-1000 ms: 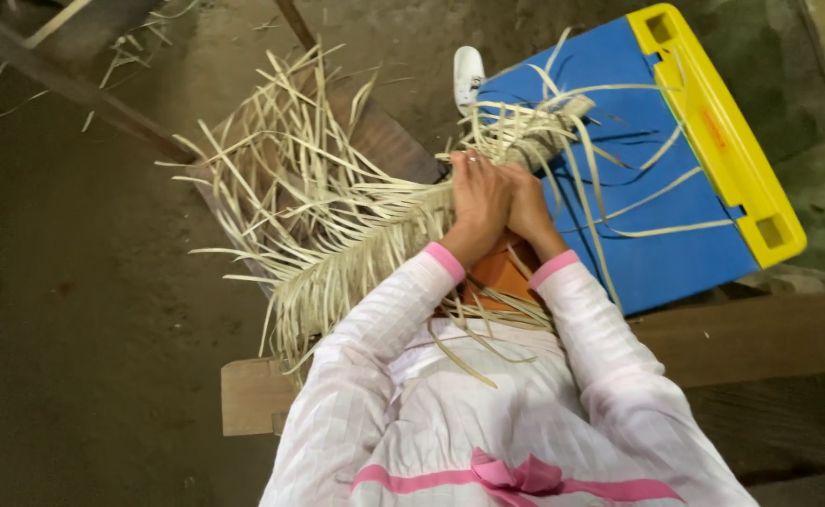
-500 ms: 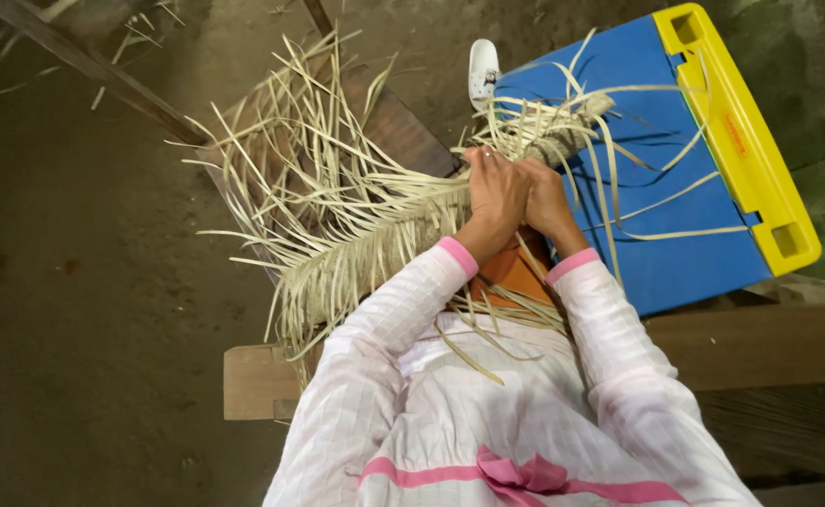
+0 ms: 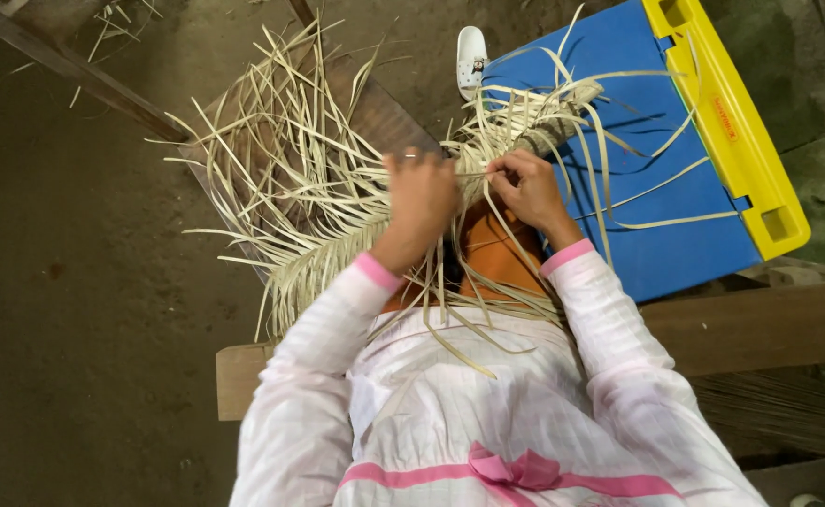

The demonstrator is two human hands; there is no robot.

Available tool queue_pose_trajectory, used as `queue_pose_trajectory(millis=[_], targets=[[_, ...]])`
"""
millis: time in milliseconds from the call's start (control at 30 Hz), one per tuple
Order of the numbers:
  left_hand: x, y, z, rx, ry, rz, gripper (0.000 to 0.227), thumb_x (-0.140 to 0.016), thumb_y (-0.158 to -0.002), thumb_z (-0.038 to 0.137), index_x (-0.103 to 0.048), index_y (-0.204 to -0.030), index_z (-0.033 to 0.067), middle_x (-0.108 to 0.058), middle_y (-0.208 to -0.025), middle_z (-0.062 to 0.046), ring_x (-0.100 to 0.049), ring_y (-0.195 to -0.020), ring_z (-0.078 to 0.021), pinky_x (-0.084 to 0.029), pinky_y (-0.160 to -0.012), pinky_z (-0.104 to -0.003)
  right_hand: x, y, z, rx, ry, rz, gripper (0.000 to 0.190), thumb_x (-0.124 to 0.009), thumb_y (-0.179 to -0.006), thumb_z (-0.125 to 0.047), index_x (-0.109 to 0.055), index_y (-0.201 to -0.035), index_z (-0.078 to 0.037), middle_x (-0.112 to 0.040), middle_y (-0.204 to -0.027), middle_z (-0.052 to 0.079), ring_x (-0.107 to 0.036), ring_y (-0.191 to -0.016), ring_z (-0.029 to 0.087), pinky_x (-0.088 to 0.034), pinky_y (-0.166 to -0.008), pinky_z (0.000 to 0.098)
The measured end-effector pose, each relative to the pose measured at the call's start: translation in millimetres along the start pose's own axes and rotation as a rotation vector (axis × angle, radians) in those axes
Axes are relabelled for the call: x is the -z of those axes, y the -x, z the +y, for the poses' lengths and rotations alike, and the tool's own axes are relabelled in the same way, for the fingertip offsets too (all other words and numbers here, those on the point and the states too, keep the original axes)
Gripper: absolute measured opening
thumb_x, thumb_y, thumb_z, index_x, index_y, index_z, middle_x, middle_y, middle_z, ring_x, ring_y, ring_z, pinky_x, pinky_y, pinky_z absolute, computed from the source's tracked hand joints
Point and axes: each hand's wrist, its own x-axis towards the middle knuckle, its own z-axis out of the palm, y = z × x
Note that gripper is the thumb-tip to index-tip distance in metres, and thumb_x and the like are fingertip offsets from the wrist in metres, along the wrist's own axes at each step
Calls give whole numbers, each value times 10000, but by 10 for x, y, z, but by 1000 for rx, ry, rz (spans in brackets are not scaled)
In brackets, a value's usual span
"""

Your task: The person weaves together thin strips of dried palm fronds around a thicker central bundle by hand, repeatedly folding and tucking the strips to create a long braided structure.

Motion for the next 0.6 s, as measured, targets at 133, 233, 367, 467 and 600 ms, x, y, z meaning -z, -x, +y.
queue_pose_trajectory(millis=[133, 233, 367, 467, 600], targets=[[132, 146, -452, -2, -70, -12, 95, -614, -621, 181, -657, -704, 194, -602, -683, -27, -543, -791, -270, -315, -720, -491, -20, -14, 29, 1, -1, -9, 90, -659, -706, -60, -654, -780, -113, -565, -671, 77, -589, -650, 256, -473, -578, 307], [450, 199, -712, 65, -176, -97, 131, -601, -642, 174, -670, -749, 207, -613, -719, -26, -530, -809, -290, -276, -726, -529, -21, -21, 14, -17, 0, -8, 97, -669, -695, -53, -658, -770, -113, -569, -662, 71, -590, -635, 244, -471, -565, 296], [802, 185, -1047, 173, -321, -345, 167, -534, -756, 181, -687, -815, 213, -647, -764, -20, -553, -854, -277, -274, -786, -517, -6, -24, 24, -35, 6, -35, 102, -673, -696, -59, -660, -780, -116, -580, -676, 72, -594, -655, 252, -472, -581, 307], [692, 131, -1245, 176, -347, -340, 162, -537, -772, 147, -689, -791, 199, -656, -764, -38, -571, -883, -308, -227, -814, -577, -28, -56, 47, -56, 3, -51, 101, -678, -703, -66, -664, -787, -122, -584, -682, 77, -597, -673, 262, -472, -599, 320], [686, -112, -789, 30, -137, -103, 111, -703, -644, 227, -691, -704, 134, -644, -692, -83, -639, -662, -279, -452, -595, -450, -50, -49, 26, -109, -33, -32, 104, -684, -711, -73, -665, -799, -125, -592, -686, 70, -603, -689, 260, -474, -614, 320]])
